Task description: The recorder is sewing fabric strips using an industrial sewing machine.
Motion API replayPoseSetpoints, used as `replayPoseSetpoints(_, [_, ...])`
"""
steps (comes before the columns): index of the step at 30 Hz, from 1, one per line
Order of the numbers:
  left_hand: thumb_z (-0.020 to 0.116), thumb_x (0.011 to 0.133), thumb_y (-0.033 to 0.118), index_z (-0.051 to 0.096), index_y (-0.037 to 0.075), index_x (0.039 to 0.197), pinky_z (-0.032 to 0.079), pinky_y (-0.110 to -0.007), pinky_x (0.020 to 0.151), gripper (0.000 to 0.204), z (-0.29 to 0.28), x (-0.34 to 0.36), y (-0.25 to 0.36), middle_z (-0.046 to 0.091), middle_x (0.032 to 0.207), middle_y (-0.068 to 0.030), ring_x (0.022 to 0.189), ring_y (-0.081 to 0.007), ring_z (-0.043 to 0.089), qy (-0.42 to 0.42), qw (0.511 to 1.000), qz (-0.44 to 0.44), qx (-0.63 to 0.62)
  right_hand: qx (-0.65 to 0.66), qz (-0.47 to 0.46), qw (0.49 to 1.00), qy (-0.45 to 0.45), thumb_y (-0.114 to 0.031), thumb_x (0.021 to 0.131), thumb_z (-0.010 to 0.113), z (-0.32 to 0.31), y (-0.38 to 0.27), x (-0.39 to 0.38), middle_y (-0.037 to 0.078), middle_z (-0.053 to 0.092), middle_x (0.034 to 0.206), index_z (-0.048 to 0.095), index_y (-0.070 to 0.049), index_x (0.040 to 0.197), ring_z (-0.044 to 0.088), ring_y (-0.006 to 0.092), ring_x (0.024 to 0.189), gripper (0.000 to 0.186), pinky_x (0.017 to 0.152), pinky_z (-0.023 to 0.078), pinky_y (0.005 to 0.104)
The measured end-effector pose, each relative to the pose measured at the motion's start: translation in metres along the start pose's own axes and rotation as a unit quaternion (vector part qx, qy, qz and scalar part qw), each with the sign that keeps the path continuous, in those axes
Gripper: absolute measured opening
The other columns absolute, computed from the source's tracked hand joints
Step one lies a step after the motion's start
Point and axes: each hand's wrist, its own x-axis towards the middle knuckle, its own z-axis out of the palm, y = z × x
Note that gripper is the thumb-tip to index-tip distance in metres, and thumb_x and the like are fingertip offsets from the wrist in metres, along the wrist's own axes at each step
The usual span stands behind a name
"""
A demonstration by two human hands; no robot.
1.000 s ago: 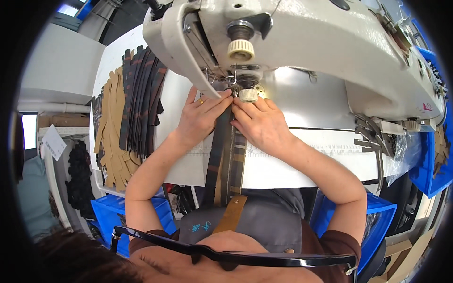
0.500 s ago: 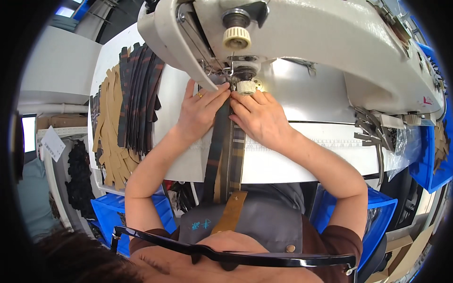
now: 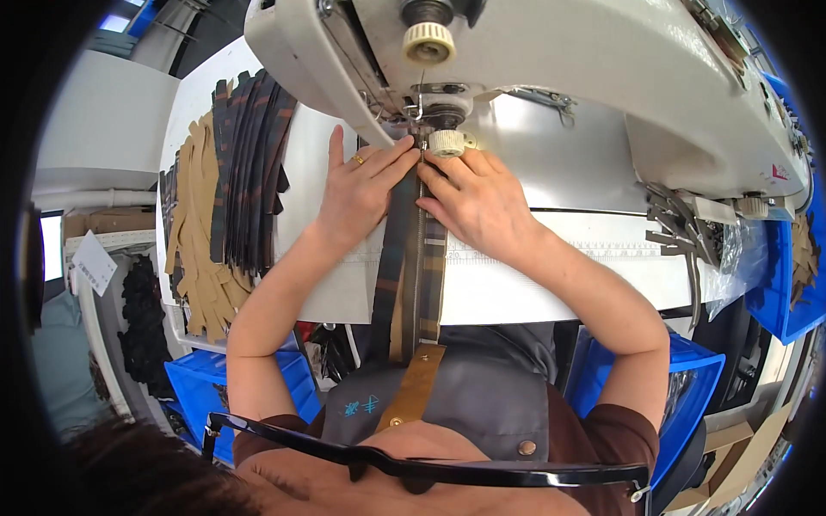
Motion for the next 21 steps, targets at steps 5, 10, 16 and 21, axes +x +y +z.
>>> replayPoseSetpoints(5, [0.062,0.077,0.005,0.069,0.012,0.108,0.018,-0.057,0.112,0.032,0.0022,-0.0009,-0.0021,0.066,0.116,0.0010,0.091,-0.0141,0.064,0.007,1.000,0.003,-0.001,0.003,-0.006,1.000,0.012,-0.024,0.079,0.073,-0.0006,0.0007,0.0012,0.007,0.059,0.120,0.065,-0.006,0.112,0.060,0.0248,0.101,0.038,0.074,0.048,0.0348])
replayPoseSetpoints(10, [0.062,0.075,0.006,0.067,0.008,0.108,0.022,-0.064,0.108,0.033,0.0050,-0.0013,-0.0048,0.065,0.114,-0.0023,0.105,-0.0156,0.060,0.017,1.000,0.016,-0.005,0.001,0.001,1.000,0.002,-0.023,0.079,0.073,0.0010,0.0014,0.0032,0.007,0.059,0.119,0.064,-0.006,0.111,0.060,0.0243,0.101,0.038,0.074,0.048,0.0350])
replayPoseSetpoints(16, [0.063,0.079,0.011,0.070,0.013,0.107,0.019,-0.059,0.111,0.030,0.0035,0.0021,-0.0050,0.068,0.112,0.0019,0.093,-0.0130,0.063,0.011,1.000,0.007,0.010,-0.019,-0.002,1.000,0.005,-0.022,0.076,0.074,0.0002,0.0010,0.0041,0.007,0.063,0.113,0.066,-0.004,0.108,0.059,0.0240,0.097,0.038,0.082,0.049,0.0343])
replayPoseSetpoints(21, [0.062,0.074,0.006,0.067,0.008,0.109,0.024,-0.065,0.106,0.035,0.0089,0.0013,-0.0102,0.066,0.114,-0.0020,0.107,-0.0152,0.058,0.020,0.999,0.027,-0.006,-0.016,-0.001,1.000,0.004,-0.022,0.076,0.073,0.0007,0.0026,0.0083,0.008,0.063,0.112,0.066,-0.004,0.109,0.059,0.0247,0.099,0.038,0.083,0.049,0.0348])
